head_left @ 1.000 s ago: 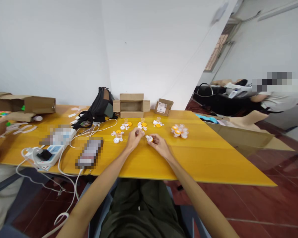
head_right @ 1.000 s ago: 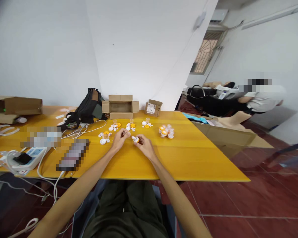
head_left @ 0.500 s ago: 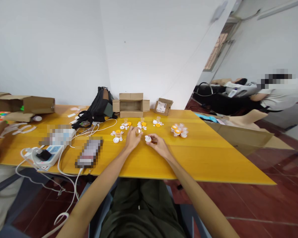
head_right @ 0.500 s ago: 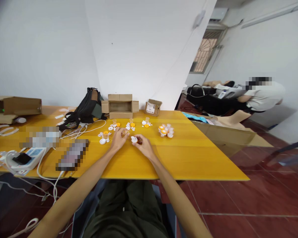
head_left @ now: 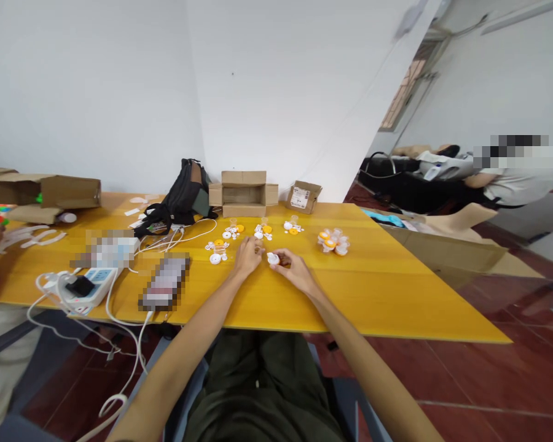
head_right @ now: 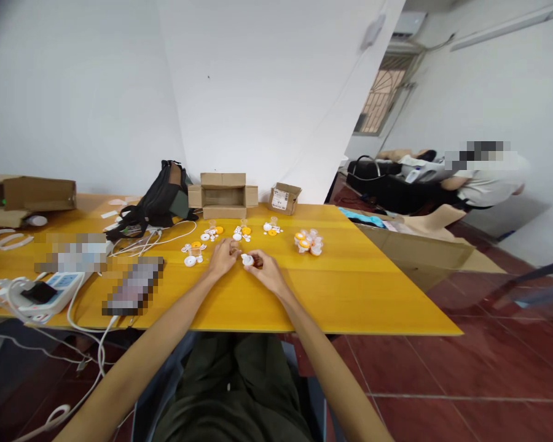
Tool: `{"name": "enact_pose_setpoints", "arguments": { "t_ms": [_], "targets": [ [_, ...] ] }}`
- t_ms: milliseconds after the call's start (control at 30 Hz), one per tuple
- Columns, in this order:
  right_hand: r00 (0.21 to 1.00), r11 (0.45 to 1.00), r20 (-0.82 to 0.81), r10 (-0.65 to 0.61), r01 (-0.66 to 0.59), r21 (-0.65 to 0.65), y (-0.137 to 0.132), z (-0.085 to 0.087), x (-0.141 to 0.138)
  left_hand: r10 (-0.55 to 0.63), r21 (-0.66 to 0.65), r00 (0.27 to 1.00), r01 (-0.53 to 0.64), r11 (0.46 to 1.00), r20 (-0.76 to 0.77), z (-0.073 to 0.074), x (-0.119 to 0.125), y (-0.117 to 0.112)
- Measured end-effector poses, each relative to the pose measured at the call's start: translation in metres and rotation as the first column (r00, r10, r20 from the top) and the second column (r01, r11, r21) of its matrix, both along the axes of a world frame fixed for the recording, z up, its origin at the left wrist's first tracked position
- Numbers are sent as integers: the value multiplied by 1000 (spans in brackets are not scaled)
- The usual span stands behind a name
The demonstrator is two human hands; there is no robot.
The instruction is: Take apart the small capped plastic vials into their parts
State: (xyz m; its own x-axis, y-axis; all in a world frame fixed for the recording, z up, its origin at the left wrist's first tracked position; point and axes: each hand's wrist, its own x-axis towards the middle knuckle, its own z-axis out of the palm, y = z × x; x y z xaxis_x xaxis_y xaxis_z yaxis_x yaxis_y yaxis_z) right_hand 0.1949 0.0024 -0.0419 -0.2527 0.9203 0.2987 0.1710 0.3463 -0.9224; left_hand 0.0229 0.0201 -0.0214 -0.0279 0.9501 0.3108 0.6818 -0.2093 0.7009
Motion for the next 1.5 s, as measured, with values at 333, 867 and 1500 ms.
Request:
{"name": "enact_pose_setpoints", "arguments": {
  "t_ms": [333, 867, 1500],
  "targets": [
    [1000, 1000, 18, 4, -4, 1, 0, 0, 0, -8, 29, 1000, 7, 1000, 22, -7, -3, 3],
    [999, 1000, 53, 12, -12, 7, 1, -1, 1, 79, 31, 920, -72, 997, -383, 2, -2, -19],
    [997, 1000, 68, 24, -25, 0, 0, 0, 0, 93, 114, 766, -26, 993, -636, -11, -34, 5]
  ]
}}
